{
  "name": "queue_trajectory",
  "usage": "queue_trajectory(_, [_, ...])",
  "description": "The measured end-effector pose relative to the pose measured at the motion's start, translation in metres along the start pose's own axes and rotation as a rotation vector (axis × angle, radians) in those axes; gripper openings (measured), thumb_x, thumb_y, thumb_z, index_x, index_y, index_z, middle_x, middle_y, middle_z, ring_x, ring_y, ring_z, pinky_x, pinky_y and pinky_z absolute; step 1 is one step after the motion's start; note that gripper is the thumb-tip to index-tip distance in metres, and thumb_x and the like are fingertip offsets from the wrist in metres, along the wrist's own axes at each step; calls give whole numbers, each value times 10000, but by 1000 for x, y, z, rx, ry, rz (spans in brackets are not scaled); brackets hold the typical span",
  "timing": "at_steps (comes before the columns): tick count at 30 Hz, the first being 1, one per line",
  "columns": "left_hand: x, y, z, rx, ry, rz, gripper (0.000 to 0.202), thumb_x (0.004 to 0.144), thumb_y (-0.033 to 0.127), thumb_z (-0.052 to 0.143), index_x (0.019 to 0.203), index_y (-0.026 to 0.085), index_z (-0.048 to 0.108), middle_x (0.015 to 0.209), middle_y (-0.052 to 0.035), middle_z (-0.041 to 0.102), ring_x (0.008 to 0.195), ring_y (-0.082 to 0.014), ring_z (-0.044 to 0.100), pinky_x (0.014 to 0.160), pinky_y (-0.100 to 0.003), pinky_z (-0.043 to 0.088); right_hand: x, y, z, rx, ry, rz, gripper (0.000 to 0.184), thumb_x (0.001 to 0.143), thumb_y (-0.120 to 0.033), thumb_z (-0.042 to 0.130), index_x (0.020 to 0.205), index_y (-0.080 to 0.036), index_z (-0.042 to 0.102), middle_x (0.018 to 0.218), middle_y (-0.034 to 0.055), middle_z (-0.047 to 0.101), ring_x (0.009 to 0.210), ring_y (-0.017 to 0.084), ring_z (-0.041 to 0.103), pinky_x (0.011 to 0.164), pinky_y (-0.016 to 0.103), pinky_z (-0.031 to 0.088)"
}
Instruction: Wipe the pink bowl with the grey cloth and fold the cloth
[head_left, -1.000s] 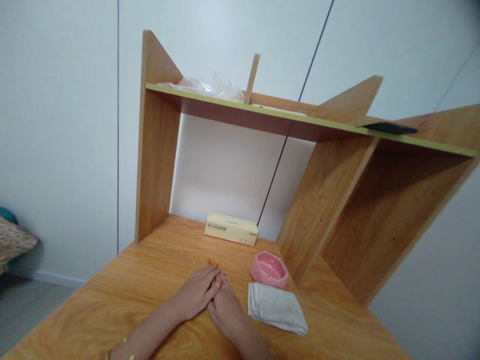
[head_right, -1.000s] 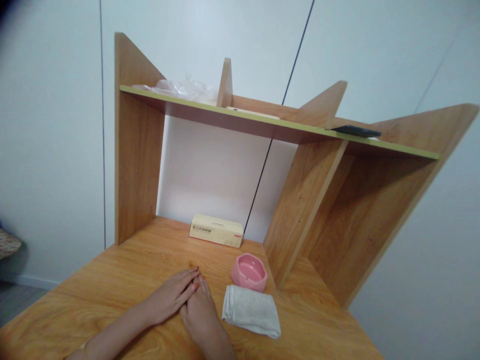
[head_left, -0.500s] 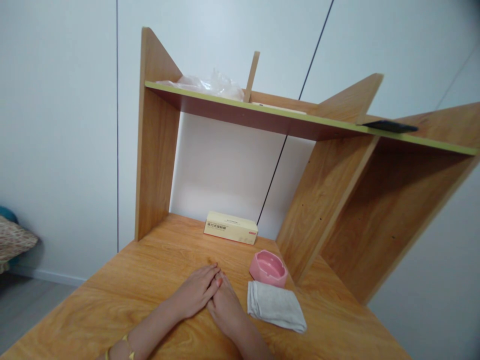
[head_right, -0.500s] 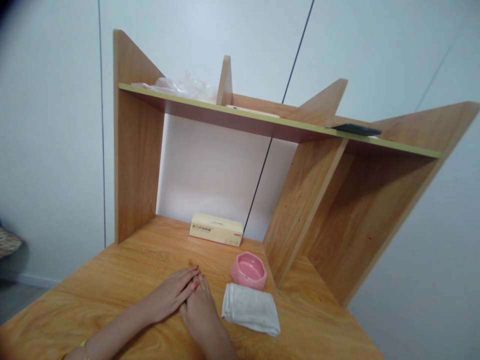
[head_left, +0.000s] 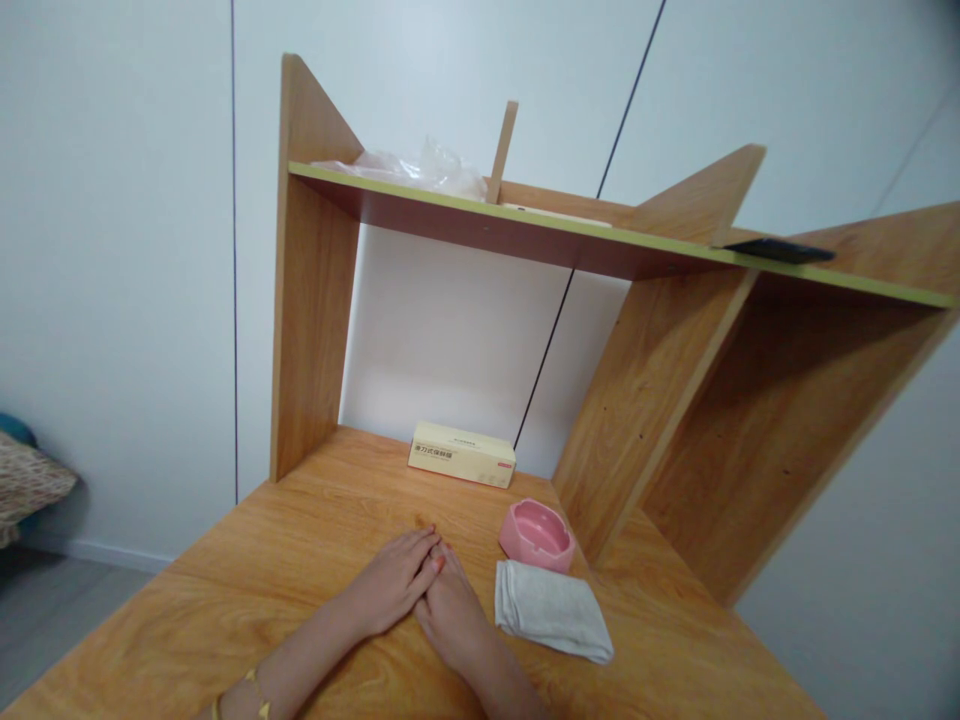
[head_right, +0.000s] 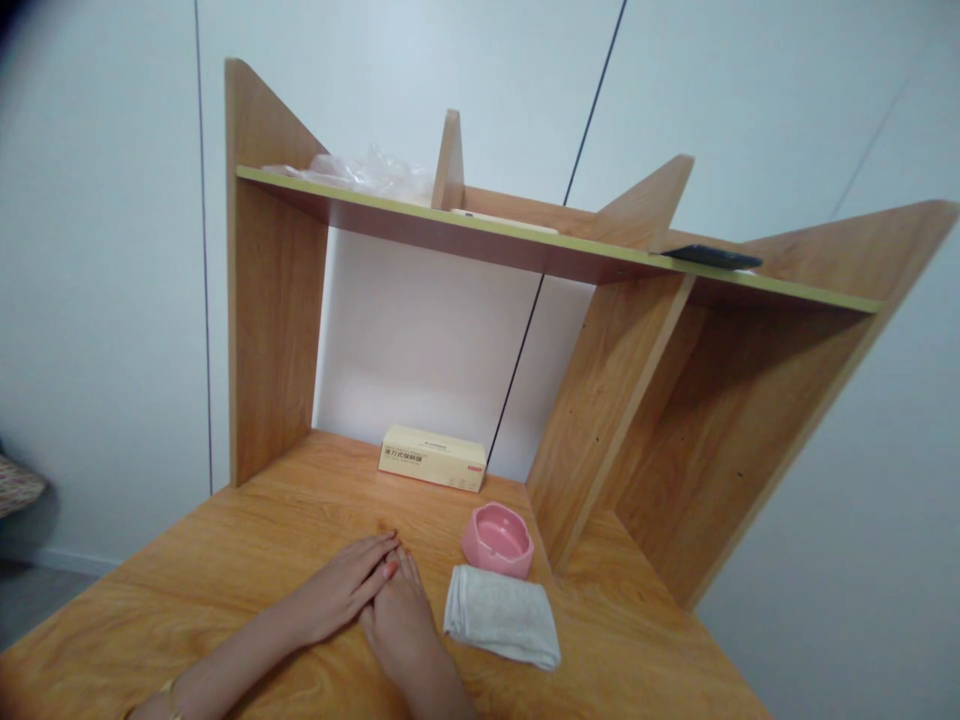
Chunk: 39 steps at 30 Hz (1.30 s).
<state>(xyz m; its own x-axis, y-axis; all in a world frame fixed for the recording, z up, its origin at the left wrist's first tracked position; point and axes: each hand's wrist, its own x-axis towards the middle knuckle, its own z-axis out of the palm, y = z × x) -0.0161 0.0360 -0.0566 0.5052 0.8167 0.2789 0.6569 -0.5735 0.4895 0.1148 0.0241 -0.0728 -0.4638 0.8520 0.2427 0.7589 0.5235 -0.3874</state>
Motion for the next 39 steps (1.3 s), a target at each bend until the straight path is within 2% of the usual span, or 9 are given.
queue_trajectory(4, [-1, 0, 0, -6, 15, 8, 538, 898, 492, 244, 1235, 143, 475, 1298, -112, 460, 1207, -212, 398, 1021, -372, 308, 0, 1, 2, 6, 16, -4, 540, 857, -258, 354, 1375, -167, 232, 1388, 78, 337, 1273, 216, 280, 1059, 404, 220])
queue_trajectory(9, [-1, 0, -1, -9, -2, -4, 551, 898, 496, 242, 1237, 128, 473, 1310, -120, 444, 1216, -215, 387, 1025, -369, 302, 0, -1, -1, -18, -21, -7, 544, 853, -241, 348, 1376, -154, 227, 1396, 88, 320, 1278, 218, 270, 1051, 393, 235])
queue_trajectory(16, [-1, -1, 0, 1, -5, -3, 549, 902, 486, 240, 1246, 121, 462, 1311, -120, 443, 1213, -212, 389, 1022, -370, 305, -1, -4, -4, -20, -18, 17, 521, 841, -234, 353, 1347, -122, 301, 1370, 116, 359, 1264, 226, 298, 1045, 396, 253])
queue_trajectory(20, [-1, -2, 2, 6, 13, 11, 536, 905, 477, 240, 1246, 128, 461, 1303, -121, 453, 1206, -209, 399, 1019, -375, 308, -1, -5, -6, -24, -26, 12, 526, 840, -231, 348, 1347, -99, 293, 1384, 134, 329, 1270, 233, 285, 1042, 401, 258])
queue_trajectory(27, [-1, -2, 2, 24, 7, 13, 532, 905, 477, 236, 1242, 135, 465, 1301, -113, 458, 1204, -203, 402, 1018, -359, 314, -1, -6, -6, -18, -11, -5, 508, 833, -207, 362, 1331, -111, 330, 1357, 125, 376, 1261, 227, 301, 1048, 393, 250])
queue_trajectory(32, [0, -1, 0, 17, 3, 9, 531, 905, 478, 238, 1241, 137, 467, 1303, -112, 455, 1208, -202, 398, 1022, -357, 309, -2, -2, -2, -11, 22, -14, 526, 838, -217, 363, 1354, -150, 283, 1357, 100, 382, 1261, 214, 301, 1048, 400, 253])
queue_trajectory(39, [-1, -1, 1, -15, 11, 7, 541, 901, 486, 248, 1239, 127, 471, 1305, -122, 450, 1211, -213, 393, 1024, -376, 303, -1, -3, -2, -26, -13, 10, 529, 841, -224, 352, 1355, -127, 280, 1375, 119, 349, 1265, 228, 291, 1043, 412, 253])
